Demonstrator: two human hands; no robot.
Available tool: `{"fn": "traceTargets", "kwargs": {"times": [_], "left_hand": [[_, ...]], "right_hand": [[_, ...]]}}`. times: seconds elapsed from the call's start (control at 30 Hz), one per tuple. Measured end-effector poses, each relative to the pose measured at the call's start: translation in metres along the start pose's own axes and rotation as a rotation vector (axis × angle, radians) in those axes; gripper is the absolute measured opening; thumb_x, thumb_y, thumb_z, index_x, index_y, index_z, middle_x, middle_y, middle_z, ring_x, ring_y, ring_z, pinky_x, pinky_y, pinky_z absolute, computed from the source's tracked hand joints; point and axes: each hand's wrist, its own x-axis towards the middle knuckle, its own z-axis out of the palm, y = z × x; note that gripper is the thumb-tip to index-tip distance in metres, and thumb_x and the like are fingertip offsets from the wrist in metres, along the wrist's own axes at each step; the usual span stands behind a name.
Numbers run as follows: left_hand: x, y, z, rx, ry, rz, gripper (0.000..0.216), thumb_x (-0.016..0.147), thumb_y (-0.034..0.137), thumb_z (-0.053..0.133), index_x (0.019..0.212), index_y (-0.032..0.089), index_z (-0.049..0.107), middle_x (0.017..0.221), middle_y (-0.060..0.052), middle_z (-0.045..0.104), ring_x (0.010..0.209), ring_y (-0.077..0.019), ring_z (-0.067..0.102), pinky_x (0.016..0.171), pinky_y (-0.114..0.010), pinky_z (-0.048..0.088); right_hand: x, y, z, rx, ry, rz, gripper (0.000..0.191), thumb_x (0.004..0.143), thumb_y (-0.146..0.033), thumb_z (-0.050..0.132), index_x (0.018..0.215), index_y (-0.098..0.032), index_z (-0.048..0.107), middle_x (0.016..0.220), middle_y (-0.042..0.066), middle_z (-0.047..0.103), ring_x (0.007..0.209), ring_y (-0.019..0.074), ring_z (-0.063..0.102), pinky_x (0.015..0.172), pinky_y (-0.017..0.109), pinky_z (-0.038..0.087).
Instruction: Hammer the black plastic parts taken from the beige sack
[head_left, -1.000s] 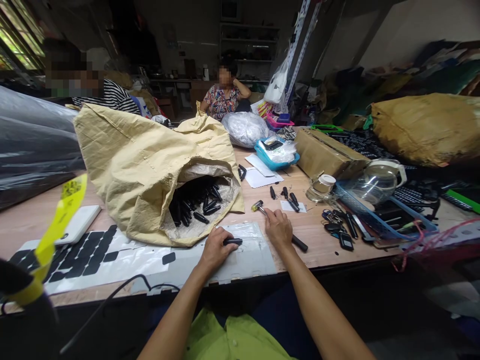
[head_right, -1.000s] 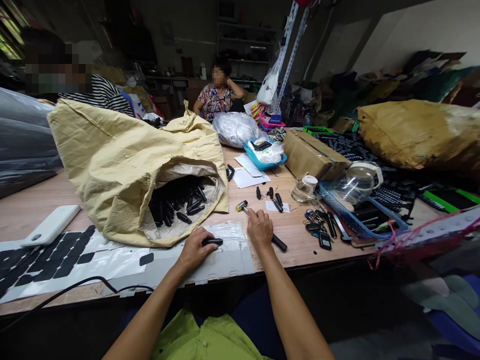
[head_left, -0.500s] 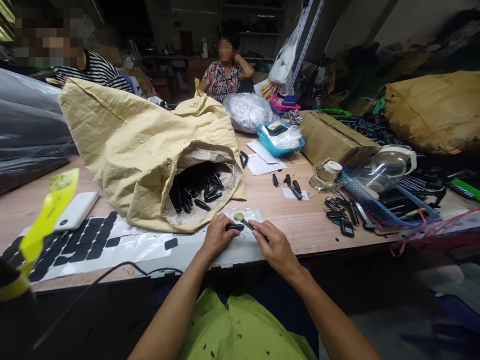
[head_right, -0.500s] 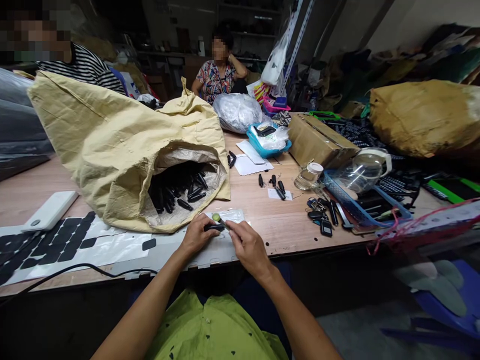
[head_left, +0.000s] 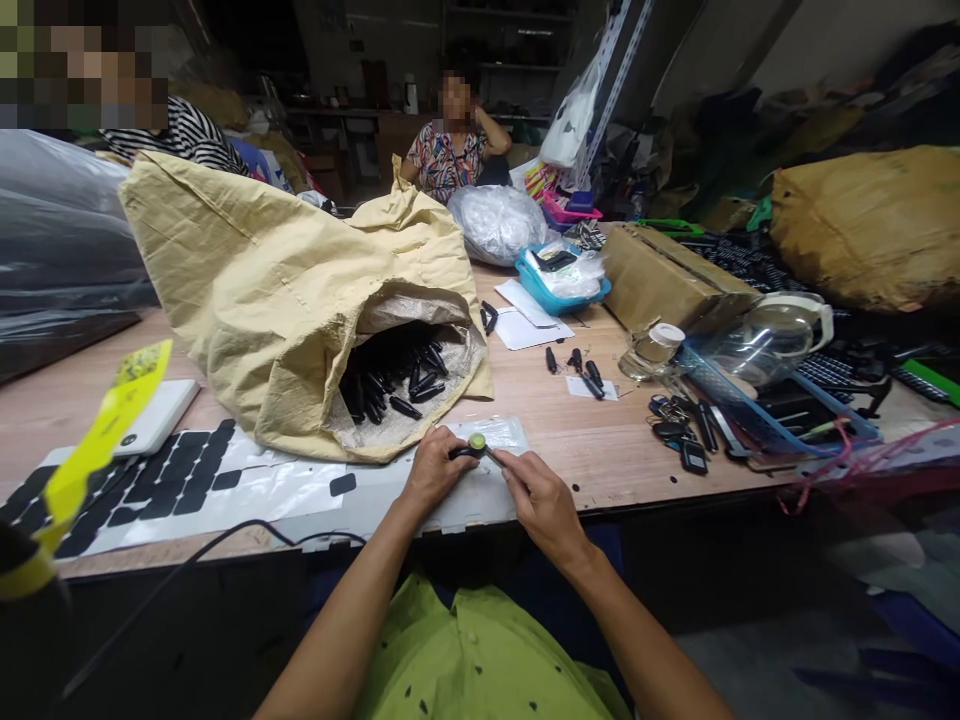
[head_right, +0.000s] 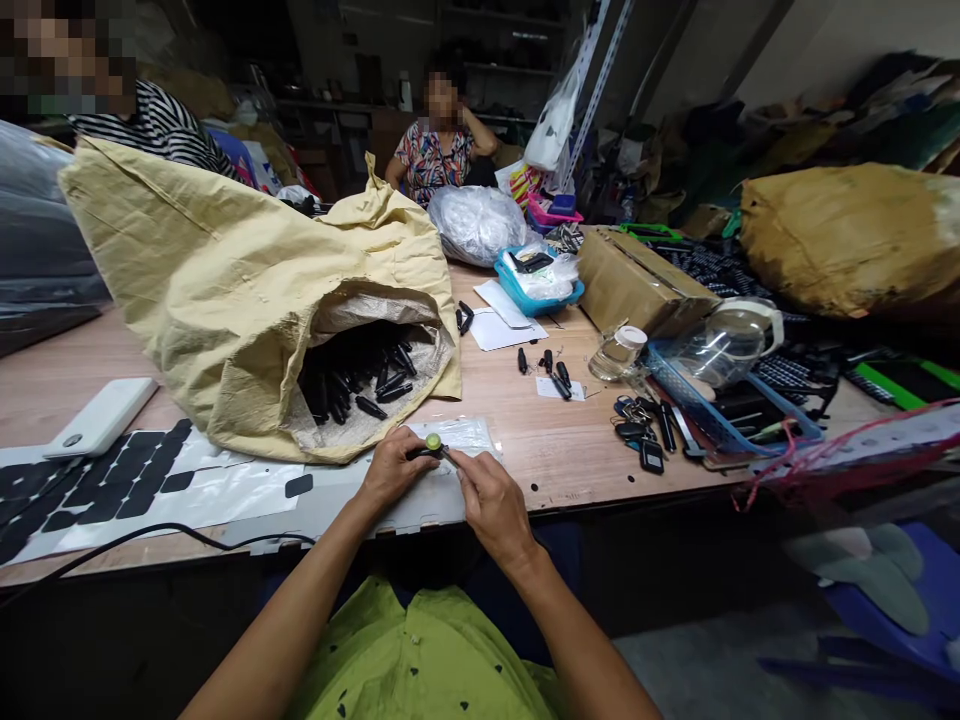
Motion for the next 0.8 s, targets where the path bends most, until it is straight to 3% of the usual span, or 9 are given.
{"fn": "traceTargets", "kwargs": {"times": [0.27,0.43,0.57,0.8], "left_hand": [[-0.002,-0.006,0.001,0.002,0.001,0.029,0.006,0.078,0.024,0.074,0.084,0.023,0.076,0.076,-0.001,0.06,0.083,-0.0206,0.055,0.08,-0.035,0.045],[-0.003,-0.005,0.0,0.034,-0.004,0.049,0.007,0.082,0.027,0.068,0.085,0.023,0.073,0.079,-0.002,0.06,0.086,-0.0219,0.055,0.082,-0.036,0.046],[-0.006,-0.003,-0.001,0.108,0.003,0.081,0.013,0.087,0.027,0.062,0.097,0.025,0.072,0.084,-0.003,0.059,0.088,-0.0231,0.054,0.082,-0.037,0.046],[-0.007,0.002,-0.008,0.192,-0.066,0.111,0.016,0.094,0.028,0.052,0.099,0.023,0.066,0.093,-0.005,0.062,0.091,-0.0235,0.054,0.084,-0.038,0.045]], "right_hand": [[-0.003,0.013,0.001,0.022,0.018,0.043,0.036,0.097,-0.024,0.042,0.123,-0.028,0.066,0.097,0.004,0.07,0.092,0.0163,0.065,0.083,0.027,0.053],[0.031,0.048,-0.004,-0.237,0.09,0.181,0.035,0.093,-0.023,0.046,0.118,-0.029,0.069,0.095,0.005,0.068,0.092,0.0186,0.06,0.08,0.028,0.048],[0.063,0.073,-0.006,-0.466,0.028,0.286,0.034,0.091,-0.019,0.049,0.117,-0.028,0.07,0.088,0.006,0.064,0.085,0.0194,0.055,0.073,0.028,0.041],[0.08,0.072,0.012,-0.655,0.016,0.319,0.032,0.093,-0.022,0.049,0.12,-0.025,0.066,0.096,0.009,0.059,0.089,0.0212,0.05,0.069,0.03,0.032]]}}
